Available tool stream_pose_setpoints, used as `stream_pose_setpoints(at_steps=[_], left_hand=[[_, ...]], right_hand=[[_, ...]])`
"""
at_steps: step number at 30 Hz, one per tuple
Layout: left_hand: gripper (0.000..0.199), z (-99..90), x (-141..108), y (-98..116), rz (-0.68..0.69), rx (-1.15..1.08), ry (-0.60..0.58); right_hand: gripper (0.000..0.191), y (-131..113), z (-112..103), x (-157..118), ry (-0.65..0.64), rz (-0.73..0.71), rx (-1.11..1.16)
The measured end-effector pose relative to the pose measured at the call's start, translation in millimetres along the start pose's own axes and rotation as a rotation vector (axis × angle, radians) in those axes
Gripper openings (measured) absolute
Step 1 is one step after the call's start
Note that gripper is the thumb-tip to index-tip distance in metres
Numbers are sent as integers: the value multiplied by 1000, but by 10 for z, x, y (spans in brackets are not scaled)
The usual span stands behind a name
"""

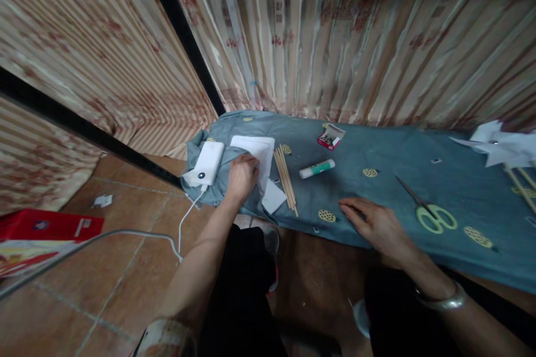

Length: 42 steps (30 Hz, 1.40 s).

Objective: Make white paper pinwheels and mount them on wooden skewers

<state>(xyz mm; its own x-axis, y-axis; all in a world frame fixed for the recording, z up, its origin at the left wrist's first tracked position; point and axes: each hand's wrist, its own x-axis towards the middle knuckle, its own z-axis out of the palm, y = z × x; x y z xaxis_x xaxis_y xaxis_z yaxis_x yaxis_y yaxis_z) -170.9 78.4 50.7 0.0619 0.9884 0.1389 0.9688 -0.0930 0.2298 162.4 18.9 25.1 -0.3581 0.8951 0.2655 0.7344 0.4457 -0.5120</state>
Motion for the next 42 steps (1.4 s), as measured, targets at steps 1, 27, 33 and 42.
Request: stream_pose_setpoints(at_steps=[1, 27, 33, 42], left_hand=[[26, 22, -11, -16, -4, 4, 17], [21, 72, -136, -241, 32, -326, 329], [16, -58, -196, 413, 279, -312, 487], [20, 320, -508, 1570, 775, -224, 147]], right_hand=[[30, 31, -21, -24, 3, -11, -13], [29, 134, -124, -216, 5, -114, -67], [26, -27, -174, -156, 194, -105, -96], [40, -51, -184, -337, 198, -203, -272]])
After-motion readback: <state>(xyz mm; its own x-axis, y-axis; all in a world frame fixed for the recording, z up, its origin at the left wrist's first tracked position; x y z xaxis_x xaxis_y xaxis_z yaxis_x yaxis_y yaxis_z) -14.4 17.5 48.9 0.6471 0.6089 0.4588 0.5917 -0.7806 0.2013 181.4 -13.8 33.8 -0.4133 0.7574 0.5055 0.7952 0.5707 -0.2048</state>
